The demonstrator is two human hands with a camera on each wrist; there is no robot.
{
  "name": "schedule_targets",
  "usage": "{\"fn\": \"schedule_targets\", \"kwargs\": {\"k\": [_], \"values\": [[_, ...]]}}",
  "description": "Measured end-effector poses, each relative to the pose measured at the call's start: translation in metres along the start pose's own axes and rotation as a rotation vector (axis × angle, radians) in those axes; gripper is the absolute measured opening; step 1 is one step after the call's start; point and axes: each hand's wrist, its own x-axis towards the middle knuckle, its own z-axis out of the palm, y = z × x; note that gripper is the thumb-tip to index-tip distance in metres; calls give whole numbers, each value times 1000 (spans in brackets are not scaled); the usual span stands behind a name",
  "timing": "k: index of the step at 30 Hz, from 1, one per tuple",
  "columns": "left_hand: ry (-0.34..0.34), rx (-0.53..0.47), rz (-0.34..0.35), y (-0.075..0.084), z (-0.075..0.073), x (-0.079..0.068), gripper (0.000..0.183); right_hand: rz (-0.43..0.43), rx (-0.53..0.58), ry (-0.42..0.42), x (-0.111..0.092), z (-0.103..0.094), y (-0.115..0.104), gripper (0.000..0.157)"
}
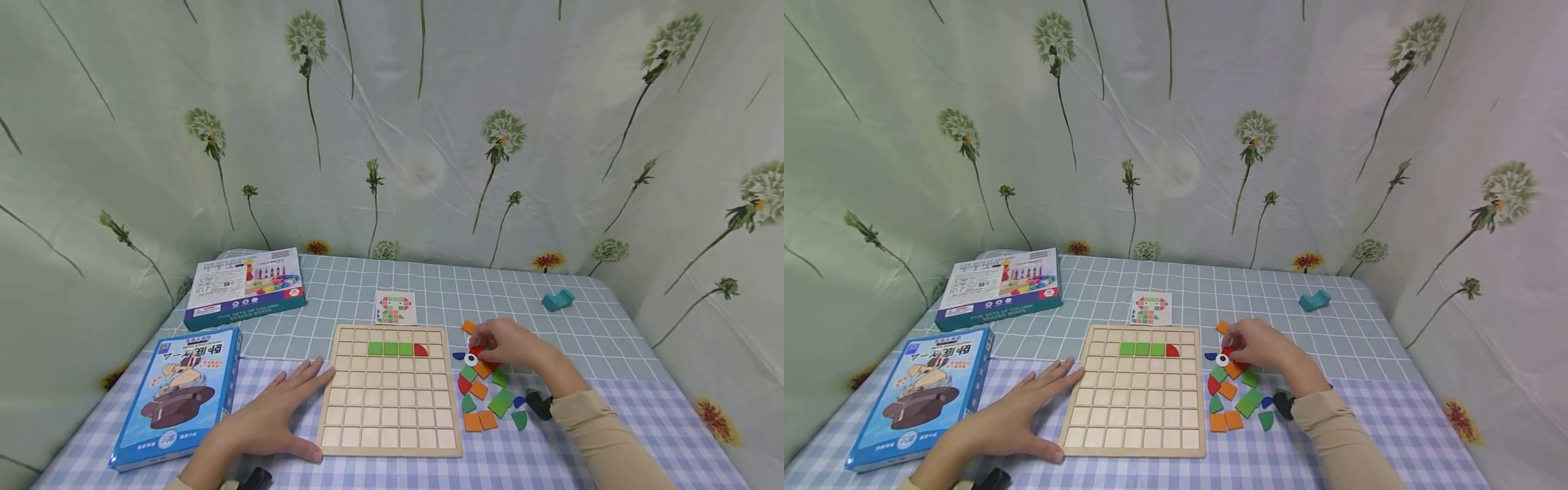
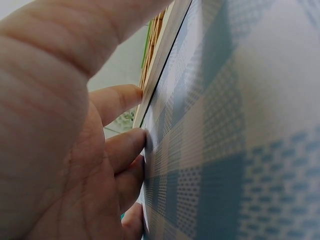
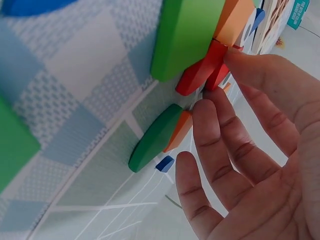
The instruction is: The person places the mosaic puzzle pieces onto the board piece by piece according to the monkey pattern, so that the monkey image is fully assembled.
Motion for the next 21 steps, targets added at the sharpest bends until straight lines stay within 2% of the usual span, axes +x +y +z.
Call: {"fn": "schedule_targets", "kwargs": {"k": [10,16,21], "values": [[11,13,15,-2,-1,0,125,14,-56,22,1,0,3,14],[12,20,34,-1,0,0,124,20,-39,25,1,-2,3,16],[13,13,19,-3,0,0,125,13,-30,42,3,-9,-4,16]]}}
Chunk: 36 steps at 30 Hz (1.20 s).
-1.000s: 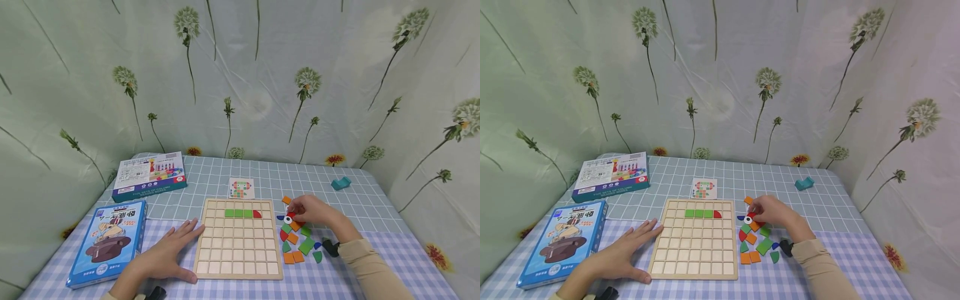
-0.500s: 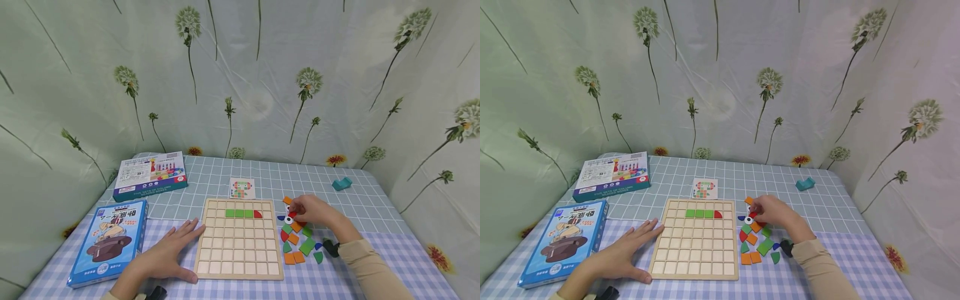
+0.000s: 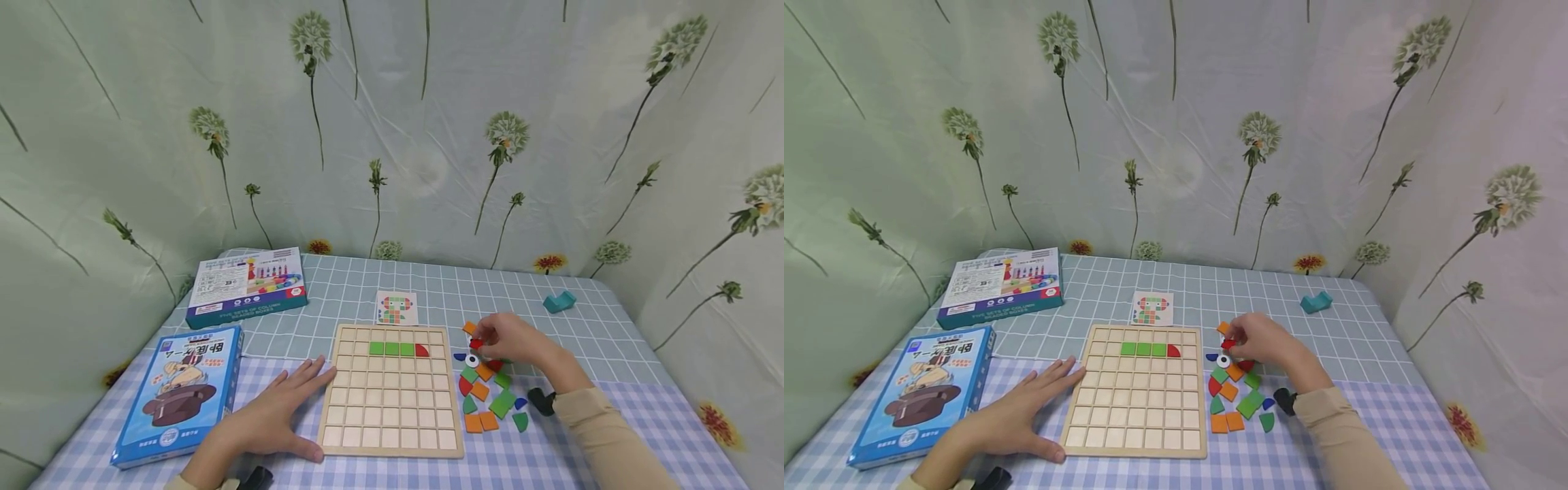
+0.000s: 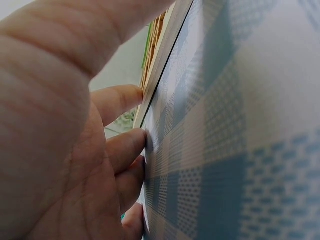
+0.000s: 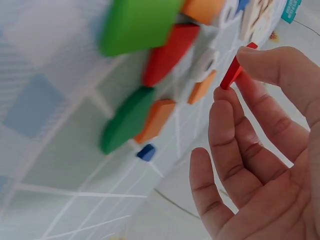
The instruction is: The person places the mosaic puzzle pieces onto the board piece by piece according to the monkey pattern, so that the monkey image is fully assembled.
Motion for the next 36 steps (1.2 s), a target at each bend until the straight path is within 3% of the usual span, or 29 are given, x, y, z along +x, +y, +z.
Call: {"fn": "schedule_targets", "kwargs": {"k": [13,23,36], "values": [[-4,6,-5,-1,1,1,124,-121,-77,17,23,-6,-33,11],[-1,16,7,0,1,0,124,-217,-72,-10,42,-4,-60,13],[6,41,9,2,0,-1,125,-359,-52,-27,66,23,-87,11]]}}
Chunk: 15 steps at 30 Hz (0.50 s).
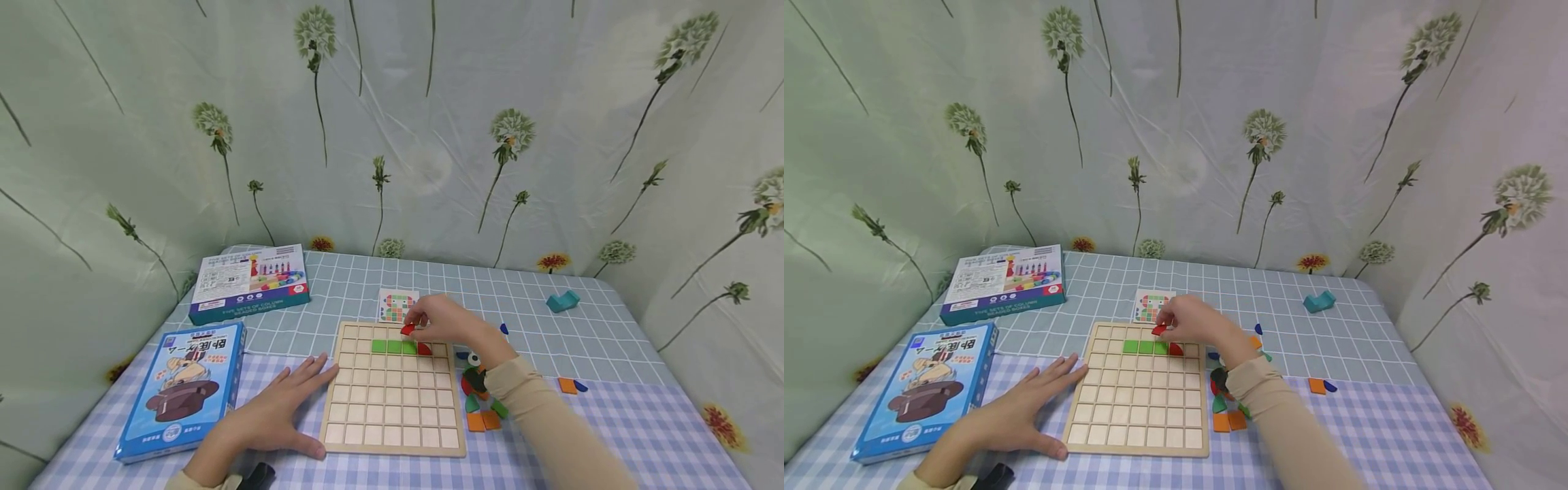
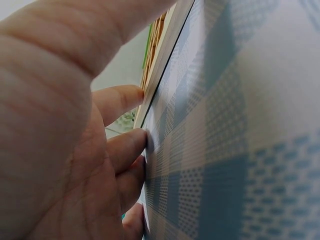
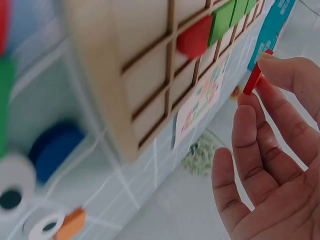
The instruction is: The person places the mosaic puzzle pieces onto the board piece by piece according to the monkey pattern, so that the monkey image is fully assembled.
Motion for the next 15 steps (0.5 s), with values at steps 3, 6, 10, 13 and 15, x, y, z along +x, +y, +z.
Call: {"fn": "schedule_targets", "kwargs": {"k": [3,6,10,13,15], "values": [[-3,-3,-3,0,0,0,124,-38,0,-10,7,5,-7,10],[-3,-5,-3,1,0,0,124,-66,18,-26,15,11,-13,12],[-3,-5,-3,1,-1,0,124,-79,38,-53,25,20,-20,13],[-1,1,0,0,0,0,124,-90,36,-72,32,26,-24,14],[-1,3,1,0,0,0,124,-107,24,-77,35,30,-28,14]]}}
